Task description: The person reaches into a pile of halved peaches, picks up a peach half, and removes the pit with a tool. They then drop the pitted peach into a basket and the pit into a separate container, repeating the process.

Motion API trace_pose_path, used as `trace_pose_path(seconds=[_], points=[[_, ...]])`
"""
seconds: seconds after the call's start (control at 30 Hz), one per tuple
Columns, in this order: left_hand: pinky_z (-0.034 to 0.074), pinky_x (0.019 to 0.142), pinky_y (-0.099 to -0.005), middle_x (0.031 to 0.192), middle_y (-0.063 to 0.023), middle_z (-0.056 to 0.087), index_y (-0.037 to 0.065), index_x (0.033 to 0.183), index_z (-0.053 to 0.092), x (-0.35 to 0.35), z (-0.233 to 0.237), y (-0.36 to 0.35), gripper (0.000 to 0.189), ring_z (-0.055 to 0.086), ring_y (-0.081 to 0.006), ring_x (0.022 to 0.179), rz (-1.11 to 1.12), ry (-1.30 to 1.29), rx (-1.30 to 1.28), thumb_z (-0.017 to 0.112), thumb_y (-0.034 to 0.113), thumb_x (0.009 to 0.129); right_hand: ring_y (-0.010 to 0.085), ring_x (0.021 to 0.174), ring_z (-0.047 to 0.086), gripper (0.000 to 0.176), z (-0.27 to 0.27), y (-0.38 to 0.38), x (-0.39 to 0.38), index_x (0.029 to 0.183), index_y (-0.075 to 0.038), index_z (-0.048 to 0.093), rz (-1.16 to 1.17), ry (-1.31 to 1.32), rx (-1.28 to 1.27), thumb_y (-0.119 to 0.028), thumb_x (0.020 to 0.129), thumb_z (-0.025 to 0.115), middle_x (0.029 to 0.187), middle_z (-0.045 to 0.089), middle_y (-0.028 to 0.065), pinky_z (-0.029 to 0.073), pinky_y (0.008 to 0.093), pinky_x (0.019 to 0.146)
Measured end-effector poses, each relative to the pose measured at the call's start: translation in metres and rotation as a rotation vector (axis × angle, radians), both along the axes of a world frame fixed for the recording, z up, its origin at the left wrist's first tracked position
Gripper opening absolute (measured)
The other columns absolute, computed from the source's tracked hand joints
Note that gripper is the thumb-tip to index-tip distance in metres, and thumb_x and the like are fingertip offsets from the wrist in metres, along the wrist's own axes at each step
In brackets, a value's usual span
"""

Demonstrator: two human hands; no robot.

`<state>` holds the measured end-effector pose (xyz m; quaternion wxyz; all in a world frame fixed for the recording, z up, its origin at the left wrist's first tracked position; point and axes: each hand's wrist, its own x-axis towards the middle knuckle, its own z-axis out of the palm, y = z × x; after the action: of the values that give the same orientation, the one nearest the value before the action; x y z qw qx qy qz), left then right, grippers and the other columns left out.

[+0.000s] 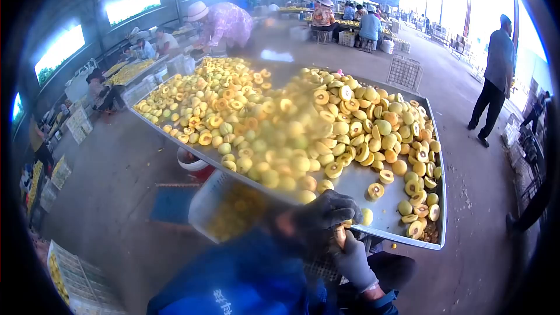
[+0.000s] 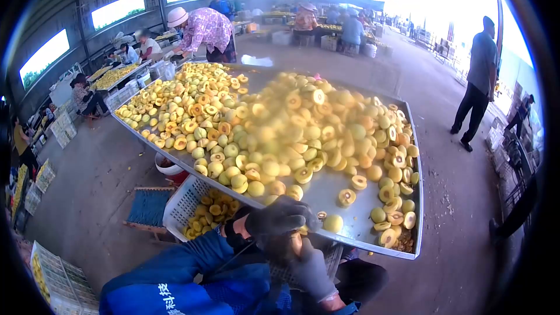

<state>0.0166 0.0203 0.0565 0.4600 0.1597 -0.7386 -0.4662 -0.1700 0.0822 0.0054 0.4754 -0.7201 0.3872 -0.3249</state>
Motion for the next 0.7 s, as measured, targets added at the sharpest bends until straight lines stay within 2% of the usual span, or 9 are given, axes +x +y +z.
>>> trace_pose_path(seconds=[0.13,0.17,0.23,0.27,0.3,0.37,0.53,0.67,0.7], points=[[0.049,0.096,-0.0418,0.099,-0.0172,0.067,-0.004,0.103,0.063,-0.009,-0.051,0.0,0.039,0.064,-0.0259,0.099,-0.078,0.525,0.391,0.041,0.028,0.104,0.0069,0.08,0.056,0.019,0.042,0.005,0.016,0.106,0.0,0.065,0.224,-0.366,0.422,-0.012,0.092,0.063,0.088,0.062,-0.0012,0.048,0.0248,0.068],[0.05,0.094,-0.0414,0.102,-0.0165,0.066,-0.003,0.105,0.062,0.004,-0.118,-0.016,0.039,0.064,-0.0248,0.098,0.385,0.229,0.169,0.04,0.029,0.105,0.0064,0.078,0.055,0.018,0.039,0.003,0.018,0.105,0.0,0.064,0.204,-0.333,0.379,-0.012,0.092,0.061,0.087,0.062,-0.001,0.048,0.0248,0.066],[0.054,0.087,-0.0376,0.109,-0.0147,0.065,0.0,0.116,0.059,0.026,-0.156,-0.024,0.039,0.064,-0.0209,0.096,0.564,-0.057,-0.063,0.037,0.03,0.106,0.0099,0.075,0.054,0.019,0.022,-0.003,0.03,0.106,0.0,0.059,0.077,-0.26,0.139,-0.008,0.088,0.059,0.08,0.06,0.0027,0.05,0.0294,0.067],[0.054,0.084,-0.0332,0.113,-0.0139,0.064,-0.001,0.124,0.054,0.018,-0.076,0.0,0.039,0.063,-0.0196,0.097,0.551,0.035,0.322,0.035,0.028,0.107,0.019,0.071,0.063,0.021,0.014,-0.004,0.032,0.106,0.0,0.058,0.007,-0.195,0.064,-0.008,0.087,0.061,0.077,0.062,0.0099,0.052,0.0351,0.066],[0.054,0.084,-0.0314,0.112,-0.013,0.064,-0.001,0.124,0.054,0.0,-0.054,0.01,0.038,0.063,-0.0191,0.096,0.475,0.394,0.346,0.036,0.027,0.107,0.0334,0.071,0.068,0.02,-0.021,-0.013,0.034,0.105,-0.002,0.058,-0.068,0.051,-0.436,-0.012,0.088,0.062,0.077,0.065,0.0177,0.053,0.0402,0.065],[0.054,0.085,-0.0287,0.111,-0.0116,0.065,-0.002,0.125,0.054,-0.009,-0.027,0.027,0.033,0.064,-0.0192,0.095,0.356,0.847,0.721,0.041,0.021,0.106,0.0416,0.079,0.066,0.023,-0.055,-0.018,0.03,0.102,-0.003,0.057,-0.07,0.327,-0.49,-0.021,0.088,0.064,0.083,0.067,0.0243,0.053,0.0454,0.066],[0.05,0.09,-0.0287,0.109,-0.0114,0.066,-0.001,0.119,0.057,0.044,-0.098,0.029,0.022,0.063,-0.0211,0.101,1.007,-0.001,-0.037,0.052,0.007,0.099,0.0446,0.079,0.066,0.03,-0.159,-0.024,0.003,0.101,-0.002,0.057,0.002,0.738,-0.121,-0.03,0.089,0.06,0.083,0.067,0.0269,0.051,0.0542,0.07],[0.049,0.092,-0.0368,0.105,-0.0147,0.067,0.0,0.113,0.063,0.159,-0.165,0.038,0.024,0.063,-0.0283,0.098,1.238,0.188,0.347,0.06,0.018,0.097,0.0462,0.081,0.065,0.032,-0.21,-0.02,-0.022,0.102,-0.001,0.057,-0.004,0.777,-0.033,-0.032,0.092,0.057,0.088,0.068,0.0272,0.05,0.0555,0.073],[0.048,0.093,-0.038,0.107,-0.0159,0.067,0.0,0.114,0.062,0.188,-0.181,0.039,0.026,0.063,-0.03,0.101,1.321,-0.094,0.168,0.061,0.019,0.097,0.0456,0.082,0.065,0.031,-0.212,-0.019,-0.022,0.103,-0.002,0.057,0.032,0.786,-0.009,-0.031,0.092,0.056,0.09,0.068,0.0269,0.05,0.055,0.073]])
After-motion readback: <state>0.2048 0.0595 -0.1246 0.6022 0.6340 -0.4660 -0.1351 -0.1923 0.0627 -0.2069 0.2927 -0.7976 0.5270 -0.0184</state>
